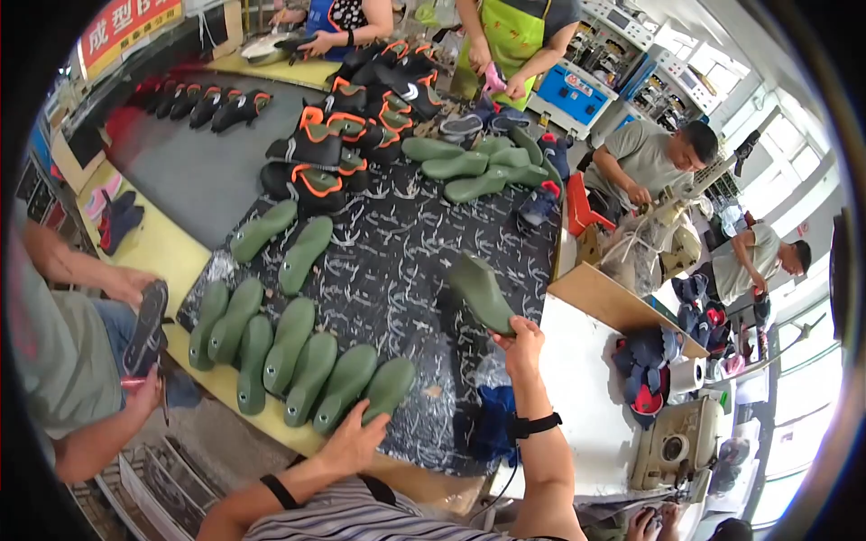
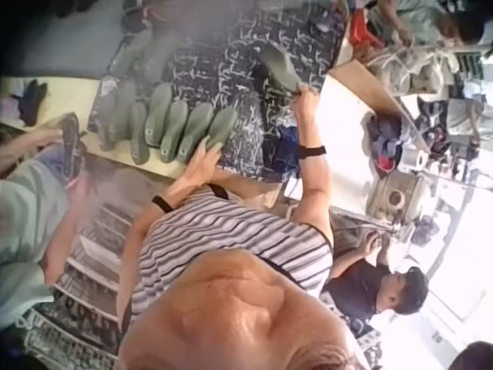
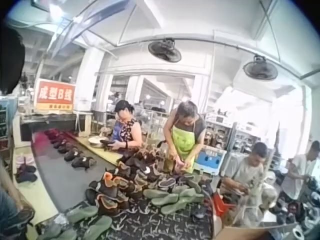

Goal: Transfer shoe lasts between a workstation and a storage cart while other workers assemble shoe components.

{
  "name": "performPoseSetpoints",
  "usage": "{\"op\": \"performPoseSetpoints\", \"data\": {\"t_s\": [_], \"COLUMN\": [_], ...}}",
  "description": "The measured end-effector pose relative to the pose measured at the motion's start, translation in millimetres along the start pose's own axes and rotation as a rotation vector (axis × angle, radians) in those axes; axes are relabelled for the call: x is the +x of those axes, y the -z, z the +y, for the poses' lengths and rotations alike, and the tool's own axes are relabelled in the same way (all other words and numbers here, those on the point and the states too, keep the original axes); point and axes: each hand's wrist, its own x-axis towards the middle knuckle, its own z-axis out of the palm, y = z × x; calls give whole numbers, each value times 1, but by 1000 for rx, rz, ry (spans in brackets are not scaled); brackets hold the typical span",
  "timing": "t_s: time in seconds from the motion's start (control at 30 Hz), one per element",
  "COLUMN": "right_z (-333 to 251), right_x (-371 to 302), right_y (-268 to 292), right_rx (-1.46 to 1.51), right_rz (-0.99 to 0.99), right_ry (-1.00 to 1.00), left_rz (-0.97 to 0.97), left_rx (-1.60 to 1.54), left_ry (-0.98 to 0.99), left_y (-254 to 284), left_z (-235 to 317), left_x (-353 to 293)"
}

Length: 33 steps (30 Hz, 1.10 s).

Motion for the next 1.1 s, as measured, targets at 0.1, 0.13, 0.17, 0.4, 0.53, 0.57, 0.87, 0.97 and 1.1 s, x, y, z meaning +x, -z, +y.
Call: {"op": "performPoseSetpoints", "data": {"t_s": [0.1, 0.13, 0.17, 0.4, 0.53, 0.57, 0.87, 0.97, 1.1], "right_z": [5, 6, 5, 14, 14, 11, -46, -20, 3], "right_x": [32, 38, 42, 61, 63, 73, 145, 85, 38], "right_y": [-29, -44, -60, -145, -190, -199, -305, -293, -171], "right_rx": [129, 176, 221, 330, 385, 398, 83, -217, -598], "right_rz": [-28, -2, 22, 17, 41, 31, -528, -764, -863], "right_ry": [47, 80, 114, 82, -20, -13, 46, 36, 19], "left_rz": [-14, -65, -3, -10, -417, -543, -22, 76, -25], "left_rx": [-78, -37, -70, 892, 1103, 1024, -1048, -937, 54], "left_ry": [0, -64, -30, -112, -329, -335, 343, 224, -264], "left_y": [-24, -8, -6, 6, -7, 2, -17, -45, 8], "left_z": [-13, -8, -5, 3, -3, 0, -10, -19, -10], "left_x": [-11, -3, 0, -1, -14, -10, -16, -40, 12]}}
